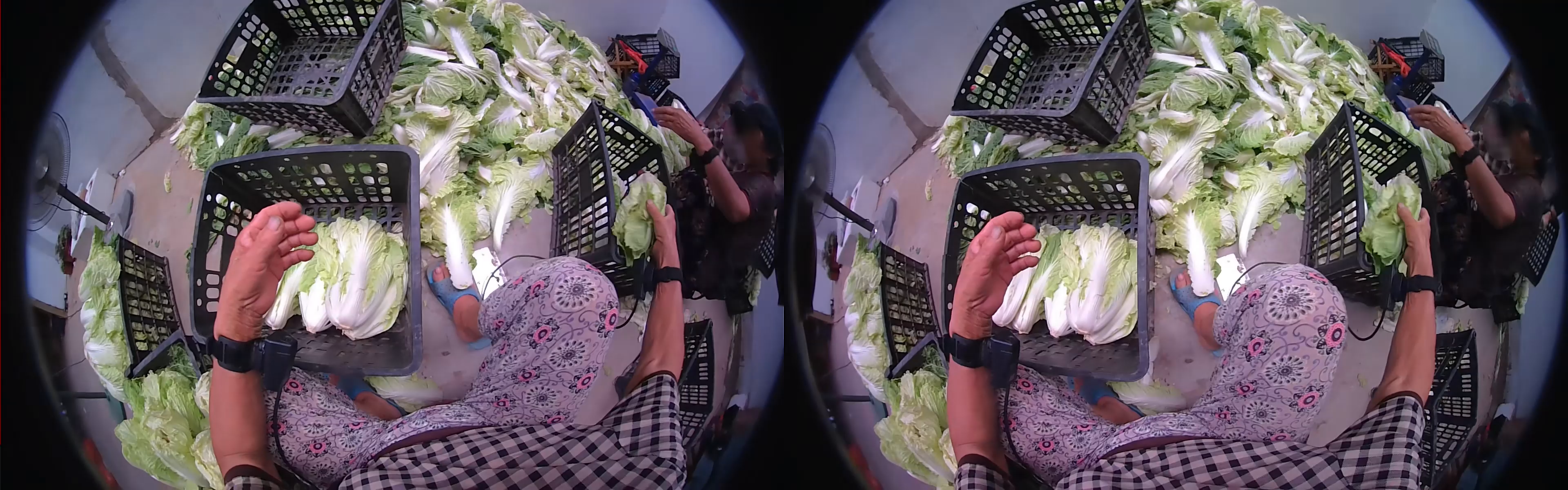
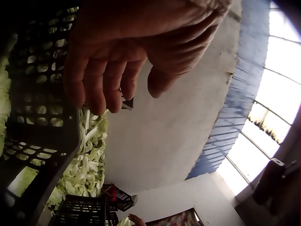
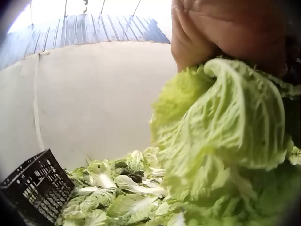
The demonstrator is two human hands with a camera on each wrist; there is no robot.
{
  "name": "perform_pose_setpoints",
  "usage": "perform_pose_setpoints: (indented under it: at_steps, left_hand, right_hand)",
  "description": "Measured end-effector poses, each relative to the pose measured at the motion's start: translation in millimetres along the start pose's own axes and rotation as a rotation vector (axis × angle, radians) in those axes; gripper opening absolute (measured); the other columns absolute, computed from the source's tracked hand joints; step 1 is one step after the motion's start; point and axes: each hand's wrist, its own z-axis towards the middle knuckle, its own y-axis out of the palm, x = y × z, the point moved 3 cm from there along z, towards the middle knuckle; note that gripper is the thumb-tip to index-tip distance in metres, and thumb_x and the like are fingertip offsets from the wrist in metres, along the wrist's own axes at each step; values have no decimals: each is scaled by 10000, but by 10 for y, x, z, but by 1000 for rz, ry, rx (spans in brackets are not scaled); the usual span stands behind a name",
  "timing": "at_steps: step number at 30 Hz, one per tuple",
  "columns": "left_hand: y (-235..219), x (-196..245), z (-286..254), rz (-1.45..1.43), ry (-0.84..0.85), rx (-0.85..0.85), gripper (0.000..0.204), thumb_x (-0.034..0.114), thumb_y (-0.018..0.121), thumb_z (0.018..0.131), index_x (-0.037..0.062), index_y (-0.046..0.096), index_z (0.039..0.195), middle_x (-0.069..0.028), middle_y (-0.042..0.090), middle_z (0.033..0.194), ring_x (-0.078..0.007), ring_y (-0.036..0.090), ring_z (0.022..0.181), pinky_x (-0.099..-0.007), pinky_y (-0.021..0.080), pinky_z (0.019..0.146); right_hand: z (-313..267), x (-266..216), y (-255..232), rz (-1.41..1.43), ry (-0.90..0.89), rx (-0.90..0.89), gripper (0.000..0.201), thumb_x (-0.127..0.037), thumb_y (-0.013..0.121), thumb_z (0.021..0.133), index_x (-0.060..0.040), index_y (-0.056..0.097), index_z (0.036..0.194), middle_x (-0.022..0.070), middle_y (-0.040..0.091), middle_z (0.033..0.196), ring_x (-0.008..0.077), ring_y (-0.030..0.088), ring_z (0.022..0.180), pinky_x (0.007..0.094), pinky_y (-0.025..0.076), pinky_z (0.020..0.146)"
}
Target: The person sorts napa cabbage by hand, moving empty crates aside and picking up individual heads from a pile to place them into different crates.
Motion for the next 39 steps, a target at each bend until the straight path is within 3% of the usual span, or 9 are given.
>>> perform_pose_setpoints:
  at_steps: [4,16,22,25,26,28,31,32,39]
  left_hand:
    - [0,-12,39,7,-22,-10,373,284,547,905,25,488,1167,-109,601,1039,-189,609,912,-301,516,762]
    - [2,-154,86,115,-71,-33,366,290,547,907,18,525,1149,-90,620,1022,-123,614,868,-245,505,742]
    - [-93,-184,89,78,-74,-20,348,275,548,907,30,515,1152,-91,614,1024,-150,609,885,-276,507,757]
    - [-152,-148,86,29,-44,-16,345,267,551,906,35,509,1157,-95,608,1034,-163,607,899,-289,507,767]
    - [-154,-113,75,27,-31,-21,343,265,552,905,35,510,1157,-96,608,1034,-162,607,901,-288,507,767]
    - [-156,-62,38,37,-14,-16,335,259,550,906,35,515,1153,-95,609,1030,-157,605,900,-282,507,763]
    - [-196,-72,9,54,-19,-22,327,255,549,908,34,518,1147,-93,609,1030,-154,605,894,-279,507,760]
    - [-211,-87,1,60,-31,-5,323,251,552,907,35,519,1145,-91,609,1030,-147,605,885,-270,506,753]
    - [-289,-254,-75,307,-100,45,317,263,561,902,36,534,1123,-64,620,1003,-103,607,858,-233,499,739]
  right_hand:
    - [9,2,167,-307,87,-139,673,-261,667,784,73,396,1302,185,506,1235,232,519,1099,329,397,930]
    - [-685,-1801,1865,-460,-620,-587,554,-391,586,841,20,517,1206,151,570,1159,220,523,1103,328,370,966]
    - [-1569,-2551,2682,-320,-903,-900,502,-371,599,858,-29,522,1216,131,591,1138,210,542,1097,338,406,958]
    - [-2301,-2954,2926,-415,-730,-1075,550,-253,682,814,11,463,1244,199,585,1123,258,559,1071,381,467,917]
    - [-2567,-3026,2940,-517,-897,-1069,539,-235,675,820,9,458,1248,197,586,1125,258,558,1075,382,473,913]
    - [-2343,-2763,3227,-359,-1084,-1194,501,-377,618,848,-44,524,1209,129,602,1102,218,551,1076,354,440,929]
    - [-2451,-2691,3378,-384,-980,-1309,493,-371,626,843,-37,530,1193,126,608,1068,227,560,1051,368,460,907]
    - [-2429,-2598,3431,-348,-1083,-1240,442,-274,623,833,38,539,1135,173,631,1012,248,611,933,342,475,836]
    - [-2722,-2280,3372,-358,-1090,-1450,404,-184,609,805,52,535,1125,214,629,974,317,621,895,382,491,783]
